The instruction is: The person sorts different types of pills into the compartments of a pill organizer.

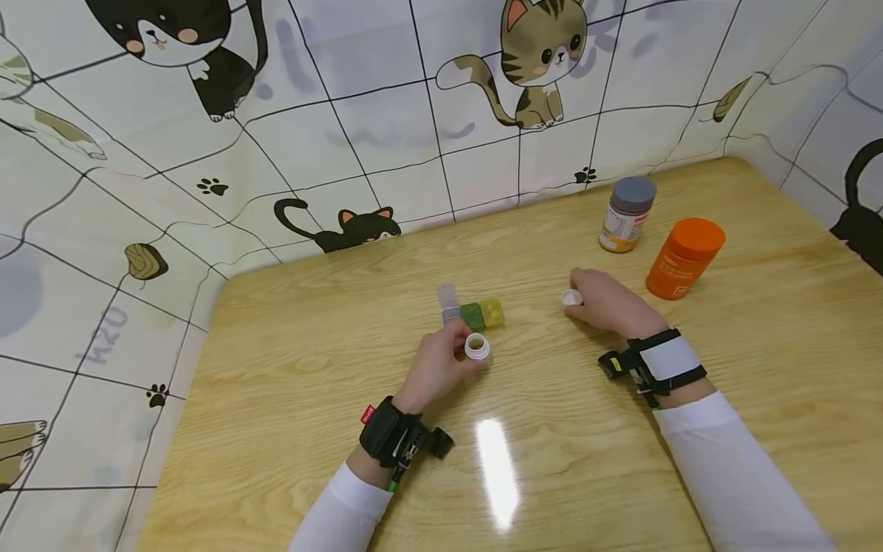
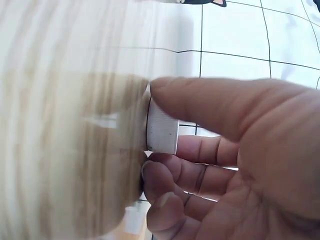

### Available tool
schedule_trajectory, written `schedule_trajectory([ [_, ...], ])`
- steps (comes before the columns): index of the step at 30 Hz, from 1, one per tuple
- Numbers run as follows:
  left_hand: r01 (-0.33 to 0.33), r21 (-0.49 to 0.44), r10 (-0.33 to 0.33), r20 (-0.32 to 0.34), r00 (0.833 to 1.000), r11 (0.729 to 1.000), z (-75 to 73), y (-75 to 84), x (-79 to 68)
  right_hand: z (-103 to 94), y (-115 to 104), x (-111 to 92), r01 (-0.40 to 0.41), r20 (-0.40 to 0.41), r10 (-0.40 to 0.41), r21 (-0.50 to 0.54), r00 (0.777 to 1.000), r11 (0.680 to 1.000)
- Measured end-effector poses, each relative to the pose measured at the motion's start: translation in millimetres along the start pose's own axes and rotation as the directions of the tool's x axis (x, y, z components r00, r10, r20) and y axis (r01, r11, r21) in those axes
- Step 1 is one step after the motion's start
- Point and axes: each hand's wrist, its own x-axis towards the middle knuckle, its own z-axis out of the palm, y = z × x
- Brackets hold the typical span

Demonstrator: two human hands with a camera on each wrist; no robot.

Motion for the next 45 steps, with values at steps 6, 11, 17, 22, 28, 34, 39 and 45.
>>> schedule_trajectory([
  [6, -0.017, 0.011, 0.017, 0.015, 1.0, 1.0, 2.1, 1.2, 1.8, -8.5, -11.2, -16.3, -0.015, -0.044, 0.012, -0.074, 0.999, 0.997],
  [11, -0.031, 0.008, 0.031, 0.009, 0.999, 0.999, 0.2, 1.4, 0.9, -12.6, -51.5, -26.8, 0.159, -0.103, -0.16, -0.015, 0.982, 0.987],
  [17, -0.033, 0.014, 0.033, 0.003, 0.999, 0.999, -2.0, 1.3, -0.3, 25.3, -90.7, -19.4, 0.42, -0.022, -0.42, 0.065, 0.907, 0.905],
  [22, -0.017, 0.003, 0.017, -0.007, 1.0, 1.0, -3.4, 2.7, -2.2, 49.4, -100.4, -14.4, 0.479, -0.051, -0.477, 0.108, 0.878, 0.871],
  [28, -0.023, -0.07, 0.022, -0.017, 1.0, 0.997, -4.8, 4.7, -2.2, 57.7, -102.6, -10.3, 0.452, -0.085, -0.444, 0.145, 0.892, 0.88],
  [34, 0.021, -0.063, -0.021, -0.008, 1.0, 0.998, -15.8, 1.4, -2.3, 57.4, -100.6, -8.2, 0.427, -0.072, -0.422, 0.215, 0.904, 0.878],
  [39, 0.129, 0.01, -0.127, -0.133, 0.983, 0.992, -36.9, -8.6, 7.1, 47.3, -96.4, -8.0, 0.408, -0.08, -0.4, 0.221, 0.913, 0.886],
  [45, 0.225, -0.008, -0.225, -0.047, 0.973, 0.974, -40.1, -22.3, 27.6, 36.9, -91.4, -6.9, 0.362, -0.134, -0.342, 0.184, 0.93, 0.914],
])
